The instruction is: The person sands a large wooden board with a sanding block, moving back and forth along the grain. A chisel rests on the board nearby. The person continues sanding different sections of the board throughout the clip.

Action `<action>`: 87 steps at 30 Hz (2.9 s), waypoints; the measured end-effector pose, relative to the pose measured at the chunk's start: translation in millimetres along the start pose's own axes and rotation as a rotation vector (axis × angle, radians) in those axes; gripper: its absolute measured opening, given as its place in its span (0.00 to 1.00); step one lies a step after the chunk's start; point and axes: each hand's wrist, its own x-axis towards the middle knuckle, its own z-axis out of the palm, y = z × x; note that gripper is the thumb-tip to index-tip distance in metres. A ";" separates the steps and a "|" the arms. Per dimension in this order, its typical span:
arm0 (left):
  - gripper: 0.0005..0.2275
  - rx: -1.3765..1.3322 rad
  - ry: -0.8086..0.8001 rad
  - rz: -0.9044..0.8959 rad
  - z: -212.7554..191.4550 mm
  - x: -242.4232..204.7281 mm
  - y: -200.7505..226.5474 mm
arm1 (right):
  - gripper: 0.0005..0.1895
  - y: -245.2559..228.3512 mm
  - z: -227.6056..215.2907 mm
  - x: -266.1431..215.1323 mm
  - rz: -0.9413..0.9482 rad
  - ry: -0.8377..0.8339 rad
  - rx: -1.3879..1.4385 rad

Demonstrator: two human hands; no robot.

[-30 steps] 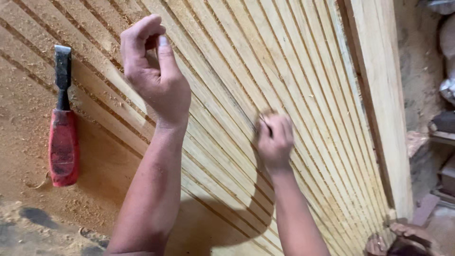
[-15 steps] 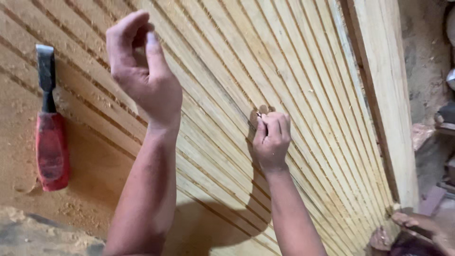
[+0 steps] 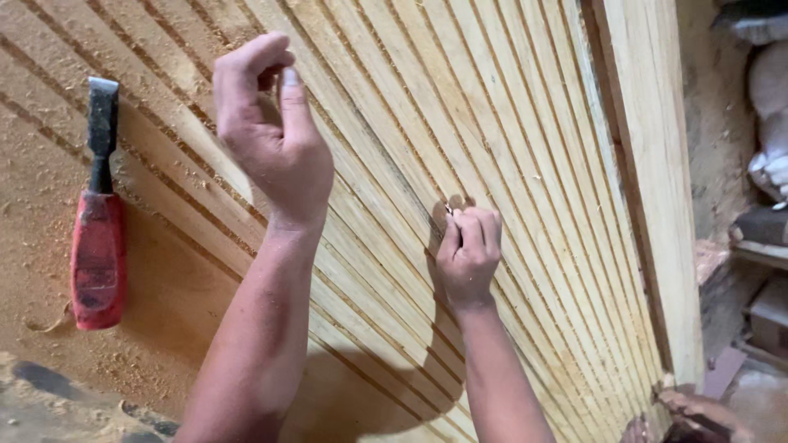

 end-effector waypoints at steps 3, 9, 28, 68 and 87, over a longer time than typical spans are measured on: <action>0.10 -0.002 0.007 -0.032 -1.1 -0.1 3.7 | 0.04 4.3 15.8 5.8 -0.011 0.006 0.000; 0.09 -0.013 -0.022 -0.033 -0.9 2.7 2.9 | 0.03 7.0 18.2 0.6 0.008 -0.003 0.017; 0.10 -0.017 -0.003 0.004 -1.6 -1.4 -1.0 | 0.06 0.0 30.7 18.0 0.009 0.016 -0.017; 0.09 -0.018 0.001 -0.021 -0.3 1.4 7.4 | 0.06 -13.5 73.9 65.6 -0.047 0.038 0.045; 0.12 -0.035 -0.004 -0.025 -1.6 4.8 5.3 | 0.05 -2.9 22.5 25.7 -0.042 -0.028 -0.026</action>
